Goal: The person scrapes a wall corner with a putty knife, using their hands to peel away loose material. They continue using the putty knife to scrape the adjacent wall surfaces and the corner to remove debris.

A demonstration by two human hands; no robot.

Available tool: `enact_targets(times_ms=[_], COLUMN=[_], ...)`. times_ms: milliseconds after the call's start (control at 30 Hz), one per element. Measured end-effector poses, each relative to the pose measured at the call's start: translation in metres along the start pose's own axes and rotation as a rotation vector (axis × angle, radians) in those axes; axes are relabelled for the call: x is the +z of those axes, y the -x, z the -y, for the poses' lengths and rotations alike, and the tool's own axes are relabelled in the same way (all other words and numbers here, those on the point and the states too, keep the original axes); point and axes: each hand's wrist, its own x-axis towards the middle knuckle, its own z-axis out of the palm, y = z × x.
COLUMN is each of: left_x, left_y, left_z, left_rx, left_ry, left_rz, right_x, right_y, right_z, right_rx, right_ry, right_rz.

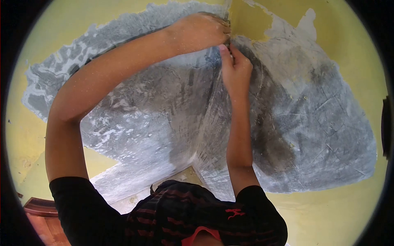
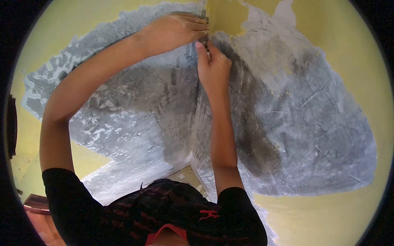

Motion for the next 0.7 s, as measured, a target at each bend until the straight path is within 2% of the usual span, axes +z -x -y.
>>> enact_targets(times_ms=[233,300,433,533,600,667,700], left_x=[0.0,-0.003,-0.006,0.001,0.005,0.009,0.006], left_y=[0.008,0.006,0.001,0.006,0.008,0.006,0.006], left_z=[-0.008,0.0,0.002,-0.006,-0.002,0.013,0.017], left_rx=[-0.015,-0.007,0.01,0.012,0.013,0.149,0.145], left_ry=[-0.033,-0.053,-0.074,-0.06,-0.088,-0.076,-0.072], left_rz=[0.096,0.1,0.082,0.078,0.068,-0.196,-0.191], right_x=[0.011,0.012,0.015,0.005,0.001,0.009,0.011], right_y=[0.018,0.01,0.003,0.013,0.011,0.004,0.003], right_z=[-0.002,0.01,0.001,0.005,0.013,0.01,0.01], right_rx=[-0.006,0.103,0.0,0.029,0.08,0.037,-0.004], right_ry=[0.013,0.037,-0.011,-0.036,0.07,0.031,-0.003], right_rz=[-0.019,0.017,-0.067,-0.044,0.065,0.03,-0.012])
